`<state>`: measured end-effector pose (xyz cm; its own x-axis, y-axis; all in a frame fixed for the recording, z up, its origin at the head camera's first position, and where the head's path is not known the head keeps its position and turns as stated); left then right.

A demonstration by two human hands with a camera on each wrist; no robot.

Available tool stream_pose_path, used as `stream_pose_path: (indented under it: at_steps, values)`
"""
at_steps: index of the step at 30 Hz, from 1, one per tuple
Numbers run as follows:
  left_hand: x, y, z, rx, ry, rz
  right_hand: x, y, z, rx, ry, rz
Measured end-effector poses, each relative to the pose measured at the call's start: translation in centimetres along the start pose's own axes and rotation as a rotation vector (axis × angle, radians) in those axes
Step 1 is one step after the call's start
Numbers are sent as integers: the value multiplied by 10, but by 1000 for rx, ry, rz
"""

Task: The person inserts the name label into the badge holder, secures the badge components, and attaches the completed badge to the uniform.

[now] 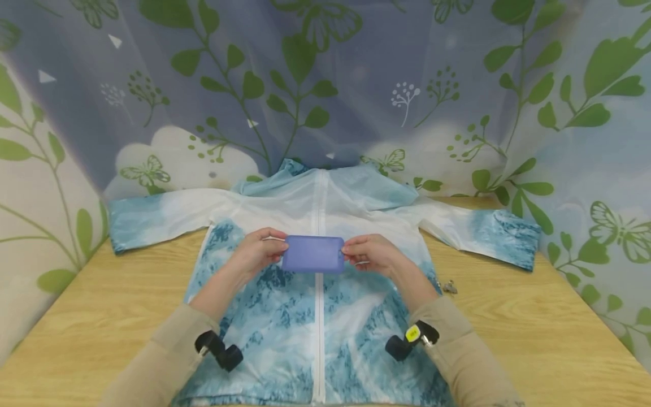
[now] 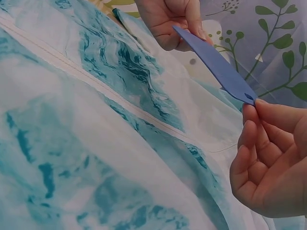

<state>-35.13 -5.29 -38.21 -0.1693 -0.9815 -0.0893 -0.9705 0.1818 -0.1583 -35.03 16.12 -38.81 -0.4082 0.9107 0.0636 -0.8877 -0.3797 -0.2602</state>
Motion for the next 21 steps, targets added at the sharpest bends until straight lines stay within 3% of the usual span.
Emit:
stream_pose_path:
  at_steps: [21]
  values:
    - [1,-4,1,9,52,-40,-9,-1,7,48,-32,16]
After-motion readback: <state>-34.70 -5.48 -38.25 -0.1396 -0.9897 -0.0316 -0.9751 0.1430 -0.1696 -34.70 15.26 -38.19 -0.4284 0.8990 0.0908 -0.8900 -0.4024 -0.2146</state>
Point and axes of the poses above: each hand's wrist, its own y-axis towards the middle knuckle, its own x-axis out of the back of the hand, z = x × y, the point moved 10 cm from there along y, towards the middle knuckle, and after that the axes turned 2 degrees about x, right-handed, at the moved point
